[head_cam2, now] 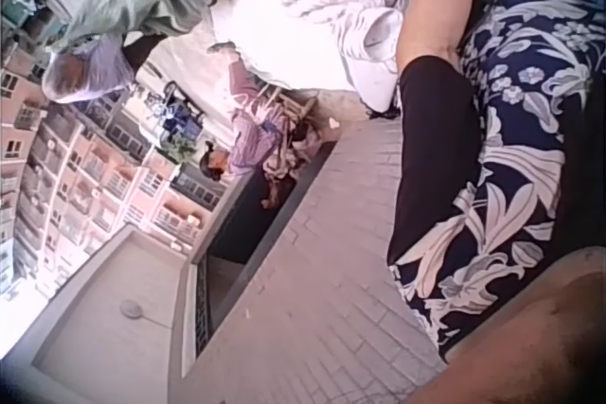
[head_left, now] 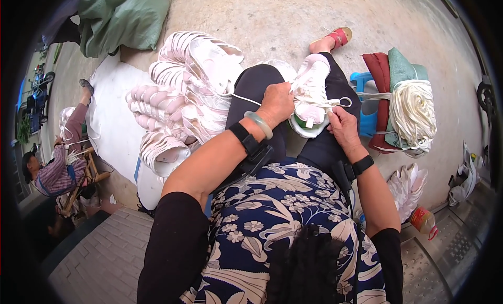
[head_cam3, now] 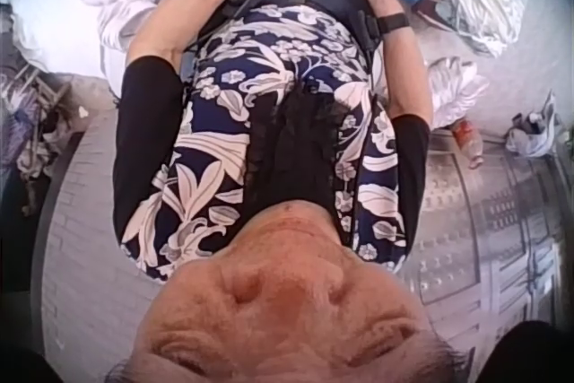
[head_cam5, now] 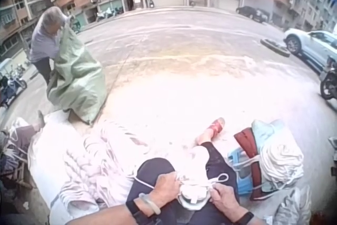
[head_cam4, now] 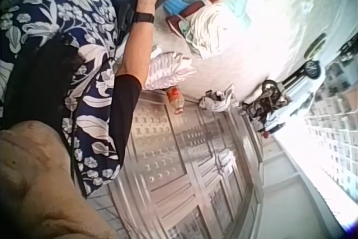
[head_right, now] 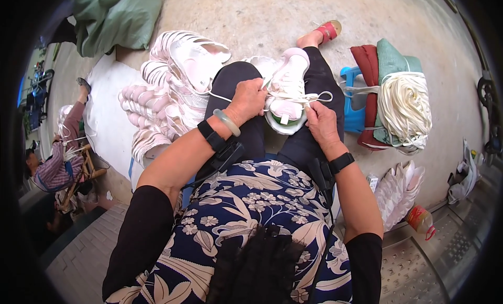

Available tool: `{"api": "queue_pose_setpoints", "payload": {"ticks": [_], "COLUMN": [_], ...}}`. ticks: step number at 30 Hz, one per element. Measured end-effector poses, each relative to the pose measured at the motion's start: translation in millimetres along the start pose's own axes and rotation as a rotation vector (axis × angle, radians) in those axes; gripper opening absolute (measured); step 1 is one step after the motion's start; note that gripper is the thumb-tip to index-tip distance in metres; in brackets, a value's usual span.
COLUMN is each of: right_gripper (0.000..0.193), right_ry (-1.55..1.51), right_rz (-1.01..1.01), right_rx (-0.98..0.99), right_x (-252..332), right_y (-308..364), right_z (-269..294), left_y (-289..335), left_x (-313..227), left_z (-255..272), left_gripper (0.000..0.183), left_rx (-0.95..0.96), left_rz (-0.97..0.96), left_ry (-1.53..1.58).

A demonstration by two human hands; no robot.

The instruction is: Lacing shoelaces into white shoe uppers in a production environment.

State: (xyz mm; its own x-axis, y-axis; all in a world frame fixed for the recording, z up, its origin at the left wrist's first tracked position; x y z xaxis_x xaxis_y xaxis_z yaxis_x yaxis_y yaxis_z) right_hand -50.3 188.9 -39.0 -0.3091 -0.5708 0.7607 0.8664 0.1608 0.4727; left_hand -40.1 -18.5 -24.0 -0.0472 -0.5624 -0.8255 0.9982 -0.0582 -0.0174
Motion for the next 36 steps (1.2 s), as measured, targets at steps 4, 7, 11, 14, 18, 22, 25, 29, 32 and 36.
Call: {"api": "queue_pose_setpoints", "payload": {"ticks": [4,7,11,14,18,22,25,29,32,36], "right_gripper": [0.013,0.013,0.013,0.012,0.009,0.007,0.007,0.006,0.015,0.012], "right_ry": [0.013,0.006,-0.020,-0.036,0.244,0.172,0.192,0.304,0.126,-0.117], "right_rz": [-0.002,-0.007,-0.014,-0.044,0.082,0.431,0.483,0.482,-0.020,-0.054], "right_rx": [-0.002,0.000,0.014,0.028,-0.115,-0.203,-0.123,-0.166,0.048,0.019], "right_x": [1.9,2.7,4.0,6.6,7.4,70.4,80.0,73.2,40.7,37.4], "right_y": [0.9,1.9,1.2,-0.2,-0.1,34.3,35.6,22.0,-0.4,-3.4], "right_z": [-0.9,-0.8,-3.7,-4.0,6.7,-0.7,-31.8,-55.0,-67.3,-67.5], "left_y": [-2.8,-8.9,-16.5,-17.2,-10.9,3.4,7.3,6.3,3.3,1.3], "left_x": [-0.5,-4.6,-0.2,1.9,-2.4,-20.3,-21.6,-16.7,-10.7,-11.7], "left_z": [-2.6,-3.4,-12.4,-16.2,-7.6,6.8,6.5,6.5,4.2,2.2], "left_gripper": [0.015,0.017,0.017,0.015,0.014,0.014,0.016,0.015,0.016,0.016], "left_rx": [0.041,0.120,0.244,0.246,0.131,-0.021,0.046,-0.041,-0.022,0.011], "left_rz": [-0.037,-0.038,-0.016,0.008,0.040,-0.125,-0.076,-0.108,-0.089,-0.083], "left_ry": [0.055,0.029,-0.039,-0.084,-0.089,-0.196,-0.196,-0.164,-0.205,-0.234]}}
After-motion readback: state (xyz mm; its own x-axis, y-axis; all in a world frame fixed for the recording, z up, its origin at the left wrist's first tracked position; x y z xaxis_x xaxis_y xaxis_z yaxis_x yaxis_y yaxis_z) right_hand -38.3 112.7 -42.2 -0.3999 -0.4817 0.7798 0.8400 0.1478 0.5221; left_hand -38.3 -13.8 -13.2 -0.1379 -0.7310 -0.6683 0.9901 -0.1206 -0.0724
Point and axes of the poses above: each hand's wrist, its own y-axis away from the middle knuckle, its own z-axis out of the back of the hand, x = y × z, the point moved 6 cm from there along -y, towards the middle knuckle, and after that the axes turned 15 degrees about -z, right-handed, at the moved point
